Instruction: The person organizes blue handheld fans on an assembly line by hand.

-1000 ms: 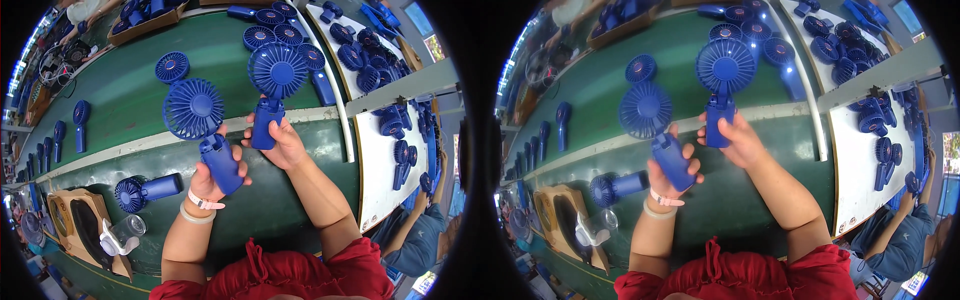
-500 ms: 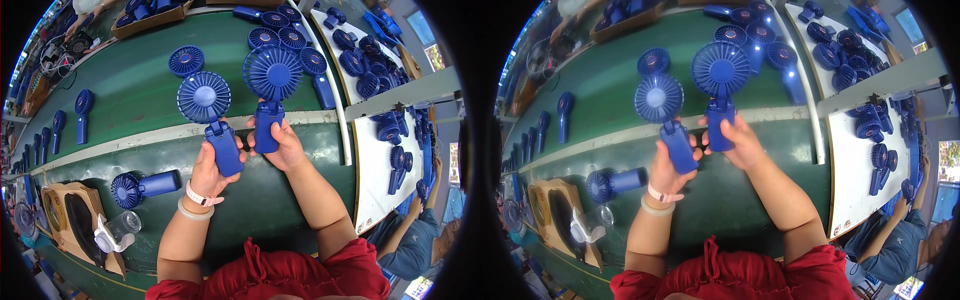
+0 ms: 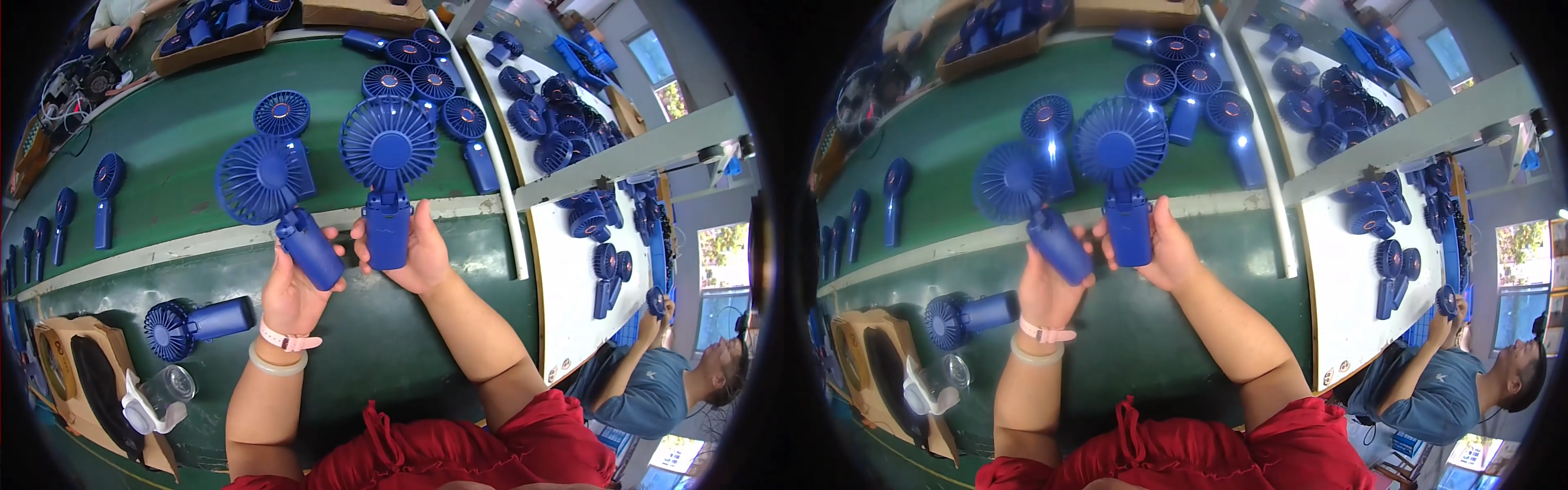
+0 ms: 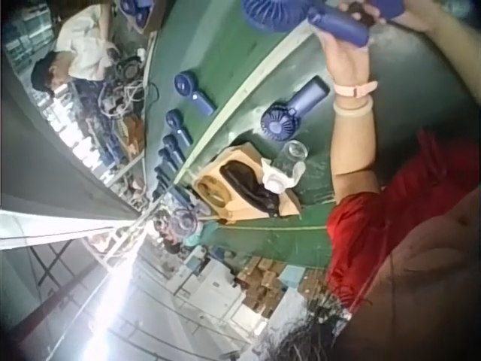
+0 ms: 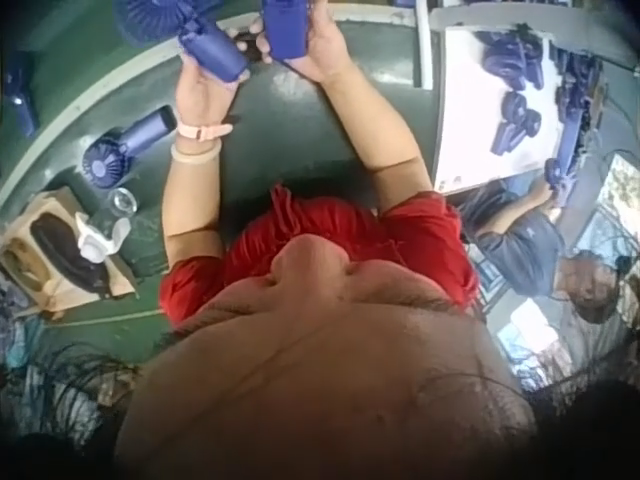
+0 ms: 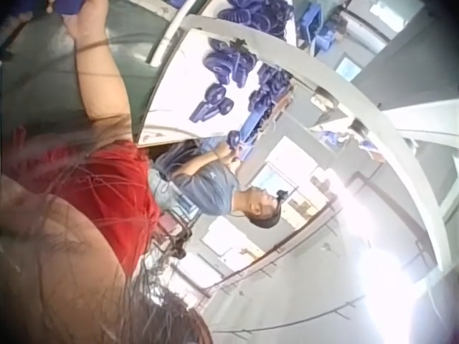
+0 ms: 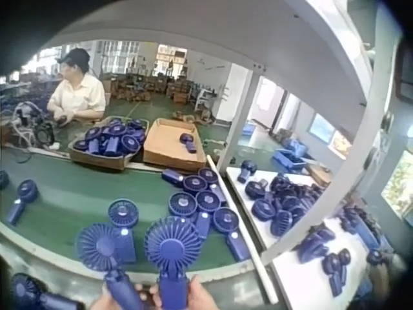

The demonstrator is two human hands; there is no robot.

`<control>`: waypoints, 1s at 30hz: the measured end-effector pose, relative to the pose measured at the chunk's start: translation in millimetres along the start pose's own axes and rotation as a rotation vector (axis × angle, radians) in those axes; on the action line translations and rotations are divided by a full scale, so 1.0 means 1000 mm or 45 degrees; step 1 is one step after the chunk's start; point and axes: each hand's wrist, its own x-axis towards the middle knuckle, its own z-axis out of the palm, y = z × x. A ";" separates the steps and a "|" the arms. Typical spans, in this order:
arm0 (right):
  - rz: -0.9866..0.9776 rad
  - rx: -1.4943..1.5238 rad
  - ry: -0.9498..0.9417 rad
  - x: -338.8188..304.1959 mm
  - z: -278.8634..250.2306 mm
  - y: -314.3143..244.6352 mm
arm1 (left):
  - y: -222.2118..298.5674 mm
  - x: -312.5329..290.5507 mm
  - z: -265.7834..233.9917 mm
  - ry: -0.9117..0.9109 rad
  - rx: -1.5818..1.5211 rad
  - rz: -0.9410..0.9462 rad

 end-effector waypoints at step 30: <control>-0.140 -0.617 0.494 0.001 0.011 0.002 | -0.006 -0.004 0.008 0.036 0.188 0.104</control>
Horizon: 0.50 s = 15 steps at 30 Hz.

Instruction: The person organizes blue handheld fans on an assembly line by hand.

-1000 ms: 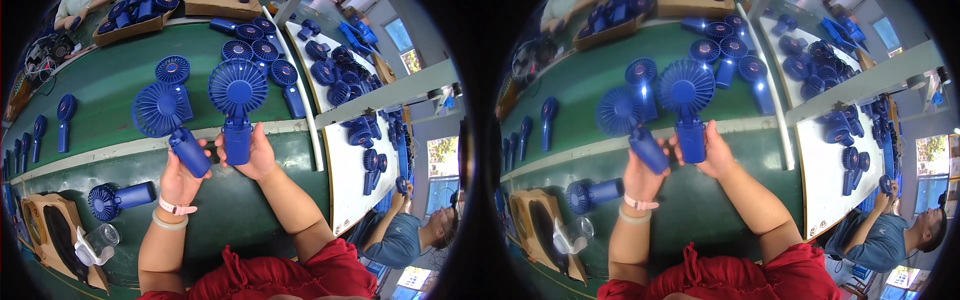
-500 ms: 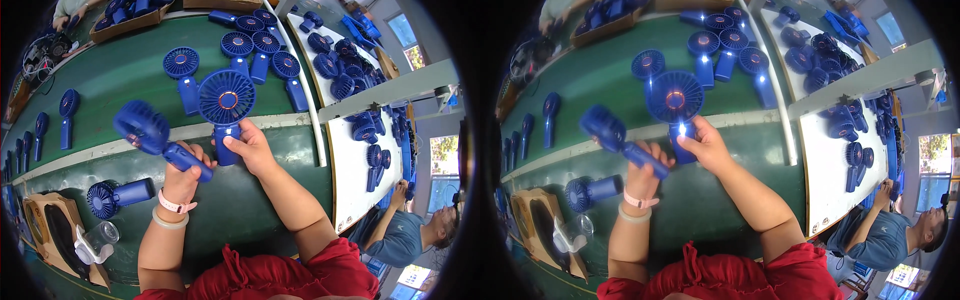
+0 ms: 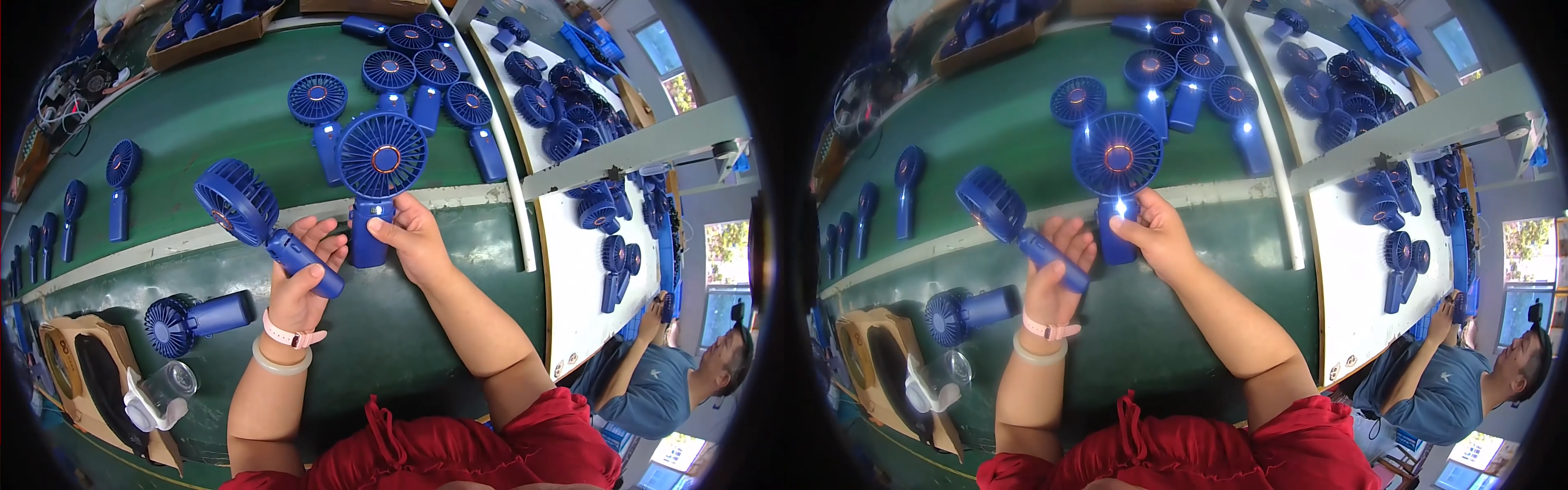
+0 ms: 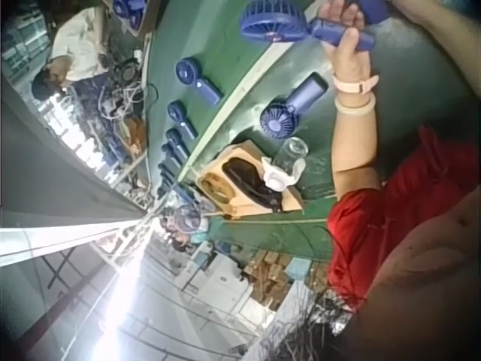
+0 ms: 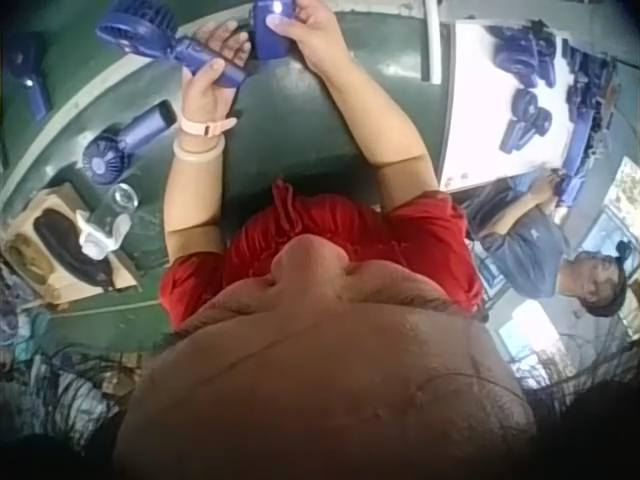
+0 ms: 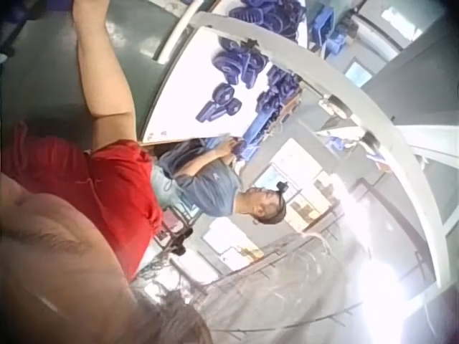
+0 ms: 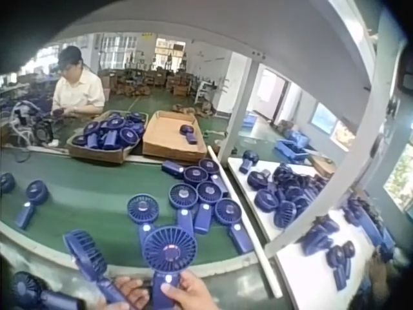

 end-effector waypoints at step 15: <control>-0.139 -0.224 -0.104 -0.006 0.008 0.001 | 0.000 0.001 0.016 -0.086 0.136 -0.150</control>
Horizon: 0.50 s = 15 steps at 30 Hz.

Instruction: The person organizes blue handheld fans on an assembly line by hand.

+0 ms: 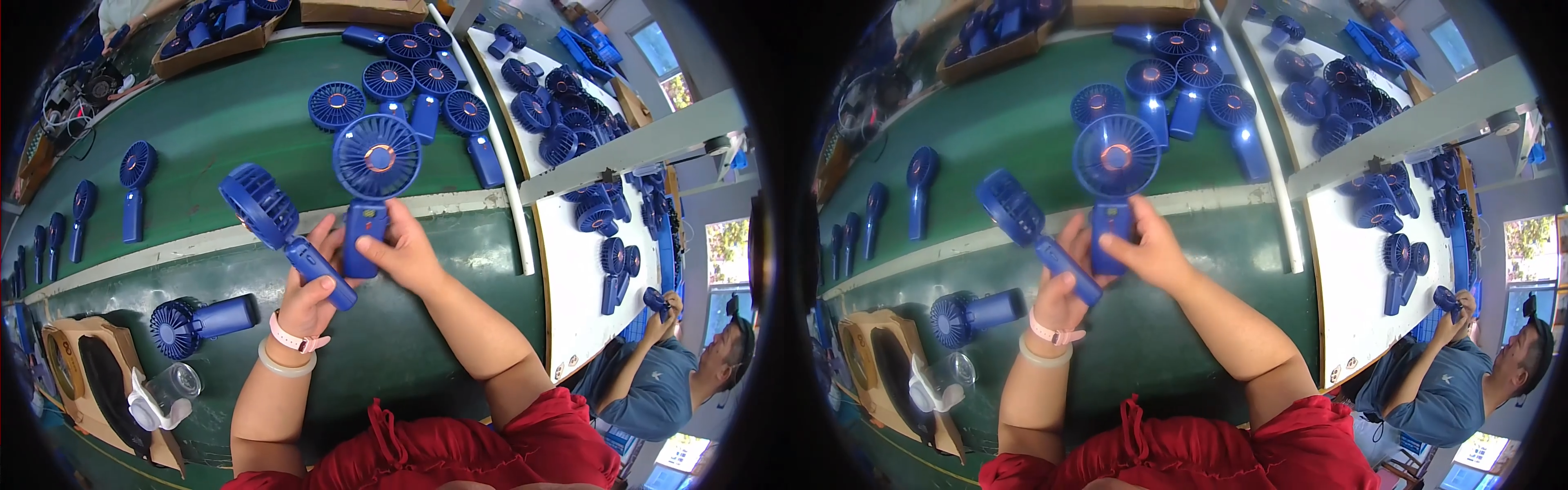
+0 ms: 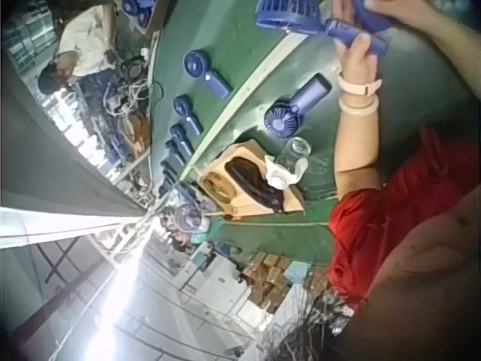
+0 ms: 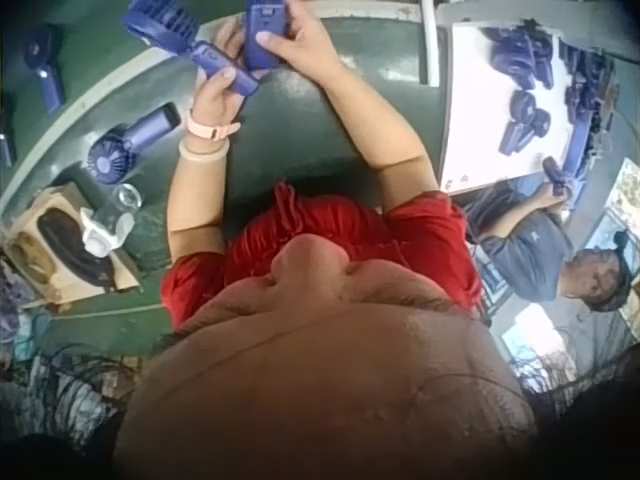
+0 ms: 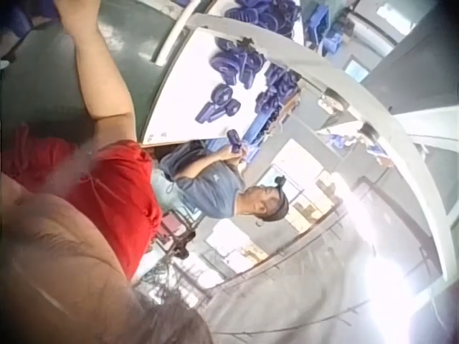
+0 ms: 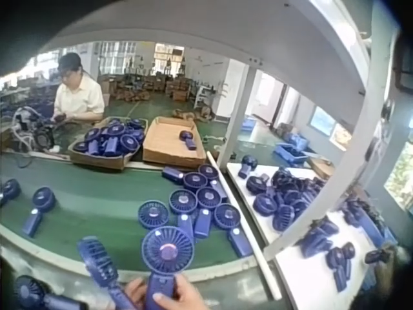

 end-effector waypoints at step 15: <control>-0.105 -2.003 0.325 0.079 -0.003 -0.015 | -0.003 0.000 -0.029 -0.272 -0.540 -0.073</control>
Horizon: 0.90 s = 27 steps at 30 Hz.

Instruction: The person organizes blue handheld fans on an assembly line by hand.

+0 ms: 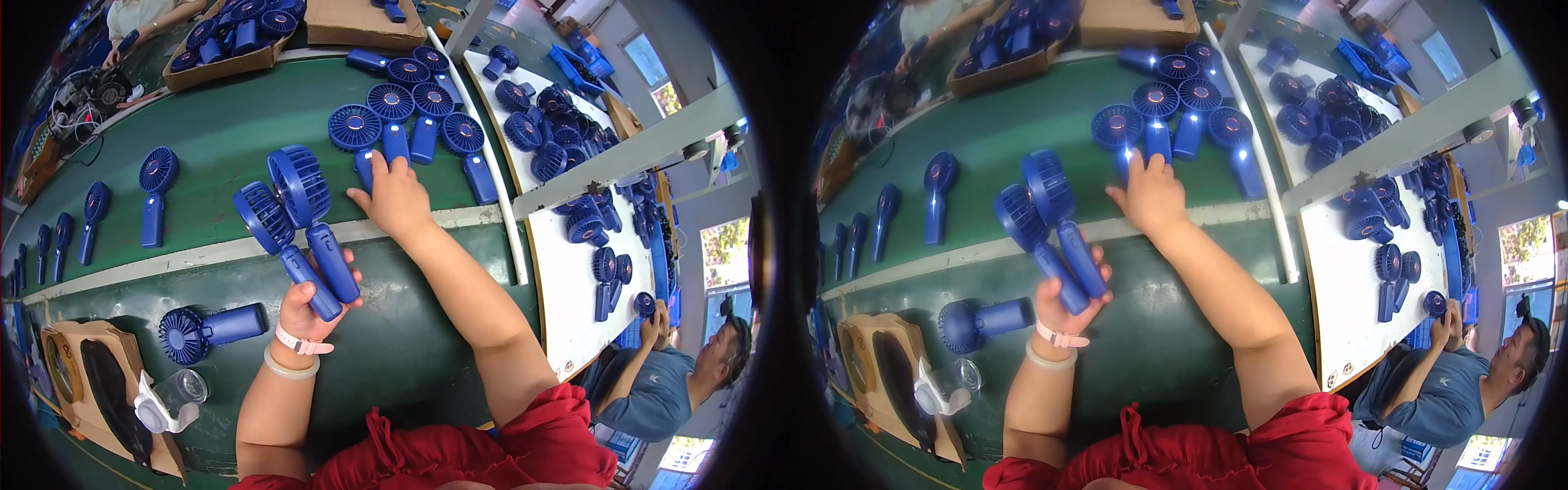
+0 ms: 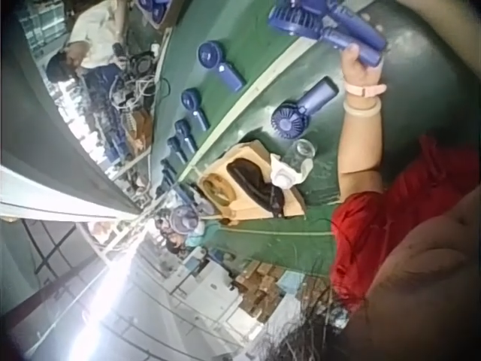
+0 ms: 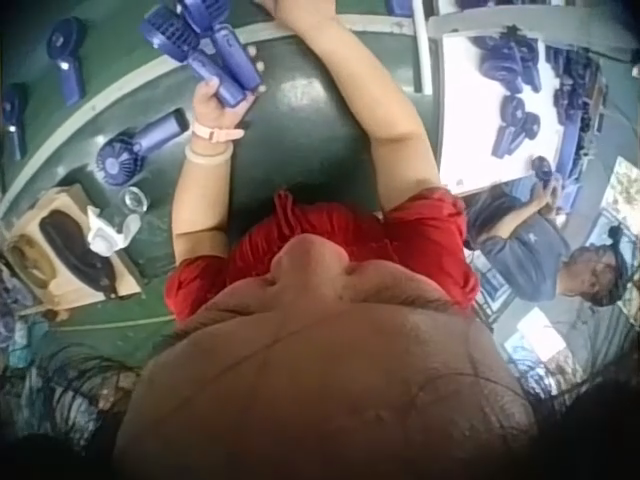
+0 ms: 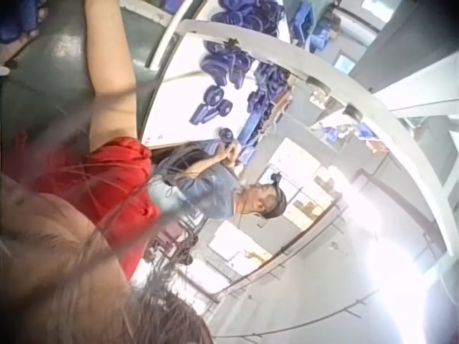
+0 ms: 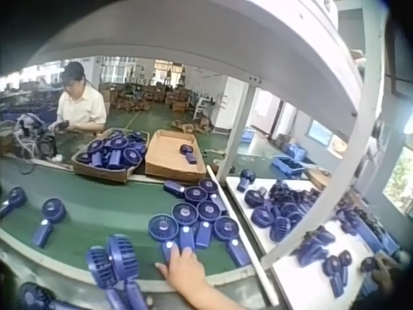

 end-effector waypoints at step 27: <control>0.279 2.933 -0.808 -0.064 -0.005 0.031 | 0.001 -0.003 -0.001 0.024 0.068 0.022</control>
